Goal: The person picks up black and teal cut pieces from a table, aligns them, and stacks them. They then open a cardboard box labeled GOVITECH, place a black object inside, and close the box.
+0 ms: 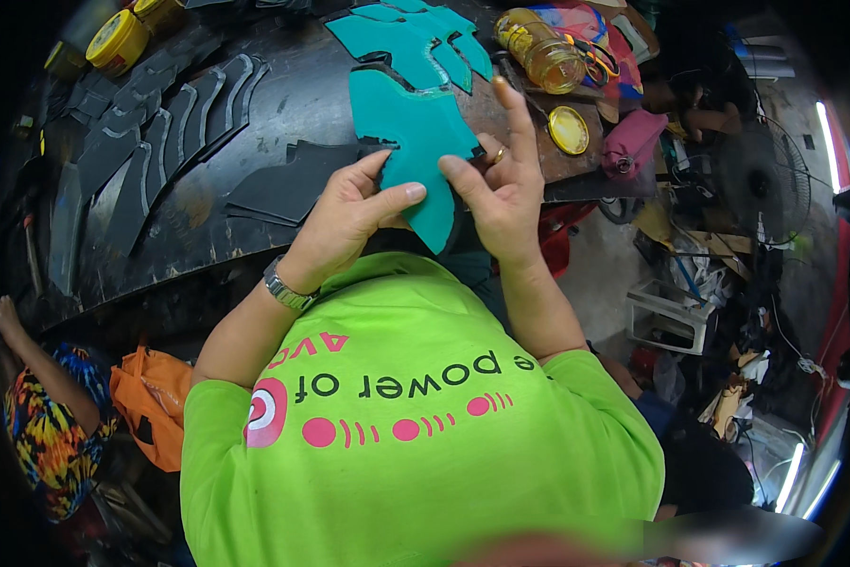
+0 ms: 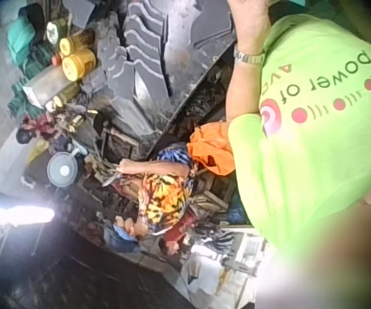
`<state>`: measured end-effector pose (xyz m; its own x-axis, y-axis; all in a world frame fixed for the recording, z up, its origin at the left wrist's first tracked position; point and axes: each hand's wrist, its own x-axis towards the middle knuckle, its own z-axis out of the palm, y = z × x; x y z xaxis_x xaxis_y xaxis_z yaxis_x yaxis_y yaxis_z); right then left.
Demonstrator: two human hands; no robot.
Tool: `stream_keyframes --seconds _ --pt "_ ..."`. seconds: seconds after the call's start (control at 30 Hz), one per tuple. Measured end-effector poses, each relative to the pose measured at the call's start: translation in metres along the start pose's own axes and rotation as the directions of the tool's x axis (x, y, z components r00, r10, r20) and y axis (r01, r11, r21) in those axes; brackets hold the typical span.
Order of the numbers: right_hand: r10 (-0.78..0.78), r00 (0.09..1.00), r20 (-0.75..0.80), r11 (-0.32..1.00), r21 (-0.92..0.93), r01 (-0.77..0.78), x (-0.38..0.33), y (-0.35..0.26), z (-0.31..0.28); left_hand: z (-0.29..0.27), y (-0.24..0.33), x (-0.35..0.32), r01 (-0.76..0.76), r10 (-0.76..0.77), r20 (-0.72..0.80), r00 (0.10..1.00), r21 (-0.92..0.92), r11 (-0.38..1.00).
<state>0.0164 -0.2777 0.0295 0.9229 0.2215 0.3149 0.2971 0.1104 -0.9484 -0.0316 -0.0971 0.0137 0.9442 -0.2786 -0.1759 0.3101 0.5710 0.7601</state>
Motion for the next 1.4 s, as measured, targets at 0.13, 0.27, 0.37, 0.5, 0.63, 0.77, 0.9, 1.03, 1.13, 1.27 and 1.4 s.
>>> stream_keyframes --seconds 0.13,0.27,0.37,0.5,0.63,0.77,0.9,1.03,1.13,1.27,1.4 --pt "-0.176 0.964 -0.202 0.859 -0.51 0.05 0.031 0.007 -0.05 -0.008 0.009 0.003 -0.082 0.082 -0.023 0.996 -0.014 0.997" --pt "-0.242 0.951 -0.191 0.287 -0.951 -0.118 0.055 0.033 -0.097 -0.008 0.009 0.003 -0.12 0.12 -0.041 0.992 -0.007 0.993" --pt "-0.097 0.974 -0.206 0.242 -0.954 -0.178 0.058 0.048 -0.109 -0.006 0.004 0.003 -0.054 0.054 -0.057 0.997 0.009 0.999" --pt "-0.152 0.976 -0.154 0.244 -0.963 -0.114 0.057 0.039 -0.1 -0.008 0.004 0.005 -0.05 0.05 -0.017 0.999 -0.015 0.999" --pt "-0.059 0.988 -0.142 0.525 -0.846 -0.09 0.044 0.011 -0.075 -0.006 0.003 0.008 -0.093 0.093 -0.039 0.995 0.0 0.996" --pt "-0.035 0.999 -0.018 0.897 -0.442 0.023 0.017 -0.007 -0.035 -0.003 0.001 0.01 -0.108 0.107 -0.088 0.99 -0.006 0.994" --pt "-0.128 0.99 0.053 0.948 -0.288 0.137 0.001 -0.003 -0.005 -0.001 0.0 0.011 -0.102 0.097 -0.071 0.993 -0.068 0.992" --pt "-0.096 0.994 0.049 0.939 -0.326 0.107 -0.002 0.007 0.005 -0.001 0.0 0.009 -0.101 0.096 -0.045 0.994 -0.157 0.982" --pt "-0.087 0.995 0.05 0.966 -0.241 0.096 -0.005 0.015 0.011 -0.003 0.0 0.009 -0.09 0.088 -0.019 0.996 -0.198 0.976" --pt "-0.1 0.99 0.102 0.971 -0.208 0.12 -0.007 0.019 0.014 -0.005 0.0 0.009 -0.095 0.096 -0.001 0.995 -0.197 0.976" --pt "-0.15 0.967 0.206 0.947 -0.251 0.2 -0.003 0.018 0.009 -0.007 0.007 0.009 -0.099 0.107 0.026 0.994 -0.214 0.972"
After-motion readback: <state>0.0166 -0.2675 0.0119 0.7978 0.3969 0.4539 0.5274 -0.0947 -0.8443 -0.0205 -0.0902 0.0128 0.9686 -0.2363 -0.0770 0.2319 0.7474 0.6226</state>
